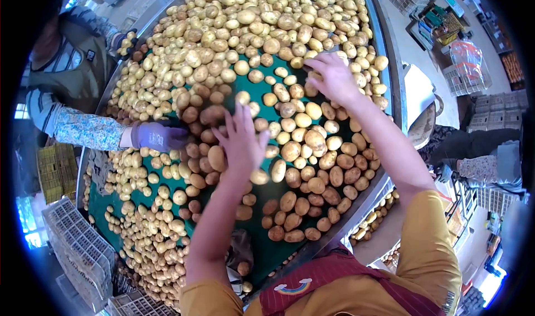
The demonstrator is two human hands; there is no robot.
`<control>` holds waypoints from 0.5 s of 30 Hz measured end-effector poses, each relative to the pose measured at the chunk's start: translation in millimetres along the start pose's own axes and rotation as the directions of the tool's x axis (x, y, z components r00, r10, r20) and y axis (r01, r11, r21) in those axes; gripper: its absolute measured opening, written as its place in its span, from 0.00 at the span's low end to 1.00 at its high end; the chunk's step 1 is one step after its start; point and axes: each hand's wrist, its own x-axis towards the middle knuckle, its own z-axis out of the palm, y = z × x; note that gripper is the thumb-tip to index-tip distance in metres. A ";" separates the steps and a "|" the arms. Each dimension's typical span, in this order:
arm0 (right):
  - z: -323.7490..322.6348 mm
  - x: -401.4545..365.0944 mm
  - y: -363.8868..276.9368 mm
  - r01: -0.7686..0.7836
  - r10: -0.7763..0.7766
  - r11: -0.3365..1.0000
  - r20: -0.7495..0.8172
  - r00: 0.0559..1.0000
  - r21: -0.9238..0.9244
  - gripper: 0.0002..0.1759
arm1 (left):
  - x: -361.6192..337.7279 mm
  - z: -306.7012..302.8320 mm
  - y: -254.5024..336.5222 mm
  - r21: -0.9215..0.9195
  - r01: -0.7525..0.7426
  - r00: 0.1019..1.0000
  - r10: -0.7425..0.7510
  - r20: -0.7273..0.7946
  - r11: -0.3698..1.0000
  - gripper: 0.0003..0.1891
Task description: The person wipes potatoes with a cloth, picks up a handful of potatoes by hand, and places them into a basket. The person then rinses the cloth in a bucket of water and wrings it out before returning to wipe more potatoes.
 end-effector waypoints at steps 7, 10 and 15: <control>56.1 76.1 -52.5 -0.112 0.158 0.984 0.393 0.906 -0.137 0.18 | -118.5 -41.4 32.3 -0.312 -0.158 0.980 0.188 0.068 0.937 0.36; 66.1 68.0 -41.8 -0.116 0.129 0.992 0.361 0.924 -0.058 0.11 | -112.9 -62.0 15.6 -0.440 -0.163 0.970 0.224 0.091 0.883 0.26; 81.1 56.7 -24.8 -0.219 0.144 0.913 0.230 0.963 0.344 0.14 | -12.5 -37.2 -3.2 -0.539 -0.224 0.957 0.078 -0.280 0.812 0.13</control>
